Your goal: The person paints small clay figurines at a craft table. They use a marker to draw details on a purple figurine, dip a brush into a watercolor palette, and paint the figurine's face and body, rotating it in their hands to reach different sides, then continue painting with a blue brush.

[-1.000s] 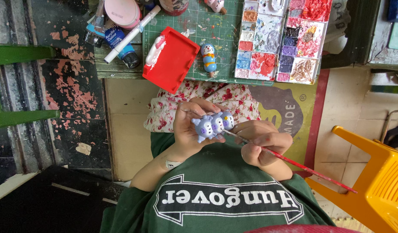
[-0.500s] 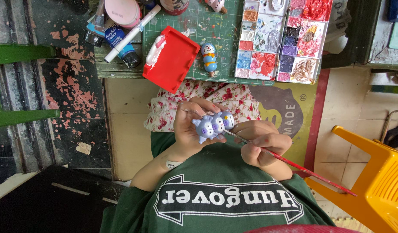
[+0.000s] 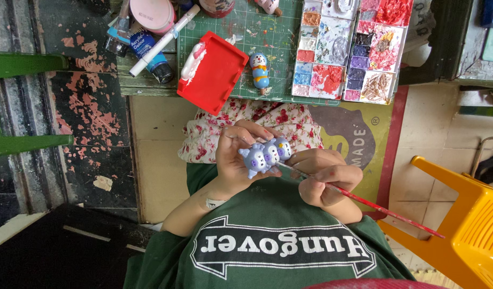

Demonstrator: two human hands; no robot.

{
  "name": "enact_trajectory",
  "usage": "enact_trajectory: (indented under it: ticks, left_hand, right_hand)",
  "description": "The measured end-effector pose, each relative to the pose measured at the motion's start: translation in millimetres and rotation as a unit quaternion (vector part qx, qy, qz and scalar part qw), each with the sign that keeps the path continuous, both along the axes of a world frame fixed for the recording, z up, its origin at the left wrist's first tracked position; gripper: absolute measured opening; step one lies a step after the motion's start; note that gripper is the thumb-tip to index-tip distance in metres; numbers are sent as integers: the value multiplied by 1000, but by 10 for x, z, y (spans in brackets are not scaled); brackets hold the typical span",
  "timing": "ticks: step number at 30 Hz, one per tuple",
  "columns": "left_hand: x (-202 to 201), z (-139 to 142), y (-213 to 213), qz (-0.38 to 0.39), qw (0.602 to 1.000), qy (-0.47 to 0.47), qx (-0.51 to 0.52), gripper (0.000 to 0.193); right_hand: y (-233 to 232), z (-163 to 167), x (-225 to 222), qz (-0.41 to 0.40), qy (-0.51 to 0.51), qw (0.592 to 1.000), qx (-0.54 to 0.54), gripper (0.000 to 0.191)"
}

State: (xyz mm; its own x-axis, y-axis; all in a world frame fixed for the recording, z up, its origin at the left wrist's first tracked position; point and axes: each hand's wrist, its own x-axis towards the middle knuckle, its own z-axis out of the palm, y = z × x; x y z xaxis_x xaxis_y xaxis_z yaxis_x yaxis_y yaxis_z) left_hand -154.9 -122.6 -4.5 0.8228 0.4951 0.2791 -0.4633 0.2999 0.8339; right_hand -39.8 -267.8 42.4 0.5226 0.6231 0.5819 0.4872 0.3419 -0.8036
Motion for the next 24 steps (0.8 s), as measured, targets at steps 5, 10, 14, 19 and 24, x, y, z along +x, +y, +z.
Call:
enact_trajectory:
  ticks: [5,10,14,19,24]
  left_hand:
    - [10,-1,-8,0,1000,-6,-14,66]
    - [13,5,-6,-3,1000,-9,-14,66]
    - [6,5,4,-3,1000,-4,-7,66]
    - [2,-4,5,11,1000,3,11,66]
    - [-9,-1,8,5,1000,4,11,66]
  right_hand:
    - [-11,10,0,6,-7,1000,-11,33]
    - [-33,0,-12,-14,18,1000,-13,29]
    - [-19,-19,-15,-19,8,1000,-5,29]
    - [-18,14,-7,-12,2,1000,-20,26]
    - [2,32,0,-23,-6,1000,-14,32]
